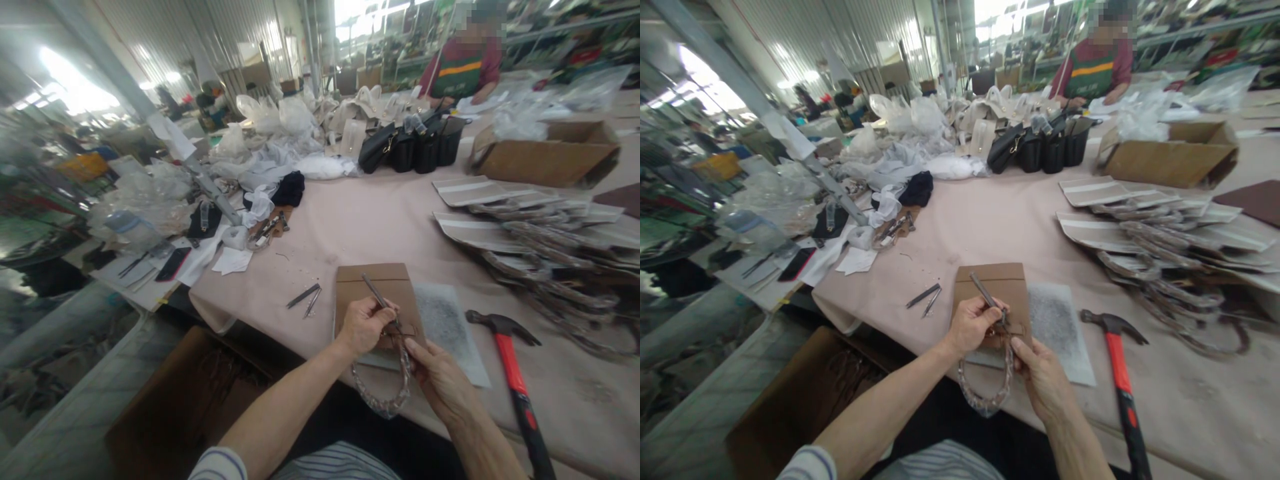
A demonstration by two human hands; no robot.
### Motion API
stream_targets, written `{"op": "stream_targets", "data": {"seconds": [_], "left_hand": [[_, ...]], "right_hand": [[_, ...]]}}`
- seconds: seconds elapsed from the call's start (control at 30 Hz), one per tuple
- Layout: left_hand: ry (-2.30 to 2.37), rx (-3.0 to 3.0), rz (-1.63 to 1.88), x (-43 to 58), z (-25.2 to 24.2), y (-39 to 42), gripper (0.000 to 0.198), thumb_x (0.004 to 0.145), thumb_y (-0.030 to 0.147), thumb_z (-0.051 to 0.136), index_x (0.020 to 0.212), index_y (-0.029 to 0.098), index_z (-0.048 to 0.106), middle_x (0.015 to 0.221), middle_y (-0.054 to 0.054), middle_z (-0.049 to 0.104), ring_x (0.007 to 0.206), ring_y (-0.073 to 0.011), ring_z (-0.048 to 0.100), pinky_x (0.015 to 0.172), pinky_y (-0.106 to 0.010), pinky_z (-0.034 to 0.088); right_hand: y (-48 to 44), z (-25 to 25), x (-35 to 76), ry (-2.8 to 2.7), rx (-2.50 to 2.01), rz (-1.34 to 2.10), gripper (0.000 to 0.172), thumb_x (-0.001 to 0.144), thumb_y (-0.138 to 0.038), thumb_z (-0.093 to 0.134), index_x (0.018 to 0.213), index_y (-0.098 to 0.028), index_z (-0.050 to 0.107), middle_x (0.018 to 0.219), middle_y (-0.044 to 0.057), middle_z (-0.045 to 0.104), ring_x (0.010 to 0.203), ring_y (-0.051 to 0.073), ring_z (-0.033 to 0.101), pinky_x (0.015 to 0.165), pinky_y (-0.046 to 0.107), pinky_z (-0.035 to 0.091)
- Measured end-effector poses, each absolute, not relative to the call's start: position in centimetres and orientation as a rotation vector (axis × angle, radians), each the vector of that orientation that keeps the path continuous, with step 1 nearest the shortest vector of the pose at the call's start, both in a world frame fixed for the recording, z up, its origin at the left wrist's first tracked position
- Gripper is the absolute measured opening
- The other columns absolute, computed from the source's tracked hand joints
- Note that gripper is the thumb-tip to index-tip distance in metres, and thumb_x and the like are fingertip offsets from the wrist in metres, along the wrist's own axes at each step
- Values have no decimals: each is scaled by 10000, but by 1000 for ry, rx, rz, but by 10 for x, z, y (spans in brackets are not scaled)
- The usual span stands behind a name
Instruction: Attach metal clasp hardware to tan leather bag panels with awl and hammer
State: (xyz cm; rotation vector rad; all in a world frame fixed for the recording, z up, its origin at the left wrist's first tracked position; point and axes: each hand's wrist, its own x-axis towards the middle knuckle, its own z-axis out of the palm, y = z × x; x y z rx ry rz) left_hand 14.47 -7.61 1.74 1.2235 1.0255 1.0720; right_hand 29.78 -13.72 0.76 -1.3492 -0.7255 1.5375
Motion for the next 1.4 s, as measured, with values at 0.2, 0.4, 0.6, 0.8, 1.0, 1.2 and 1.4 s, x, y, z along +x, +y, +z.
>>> {"op": "stream_targets", "data": {"seconds": [0.2,0.4,0.6,0.8,1.0,1.2,1.4], "left_hand": [[973,1194,1107,143,24,-69,274,841,383,719,914,122,760,920,-95,764,834,-187,689,778,-281,573],[979,1206,1067,143,18,-65,267,840,380,723,906,123,761,917,-94,769,846,-190,703,832,-299,579],[968,1119,1068,143,13,-69,332,844,443,745,898,115,752,920,-103,768,855,-201,713,839,-327,595],[888,922,1061,141,21,-67,456,774,533,816,892,99,742,889,-111,762,836,-205,723,835,-328,588],[812,814,1075,134,33,-68,452,741,519,861,863,102,739,874,-98,759,832,-205,733,856,-329,582],[783,819,1095,130,26,-69,388,781,478,846,876,118,739,884,-93,771,847,-208,744,846,-327,582],[806,892,1081,126,25,-68,387,789,480,837,890,120,736,915,-109,778,888,-223,738,867,-355,581]], "right_hand": [[-139,0,294,-758,-1239,1521,417,629,-545,863,847,-209,744,707,37,659,667,212,561,654,354,491],[-142,-6,288,-768,-1236,1461,441,683,-562,834,935,-206,770,815,63,724,815,269,646,791,403,537],[-142,-12,285,-726,-1259,1453,437,666,-545,860,934,-209,783,902,92,759,892,302,687,848,431,560],[-143,-17,285,-702,-1115,1492,400,709,-501,848,993,-226,787,998,103,769,912,298,704,901,464,564],[-138,-19,287,-777,-971,1535,334,744,-448,841,1015,-258,801,1004,79,775,920,295,712,888,455,579],[-134,-19,284,-732,-949,1576,304,751,-422,841,1011,-269,805,979,73,779,910,299,721,880,461,588],[-132,-21,284,-704,-986,1595,314,767,-421,826,1046,-283,795,1014,66,777,894,291,722,860,460,592]]}}
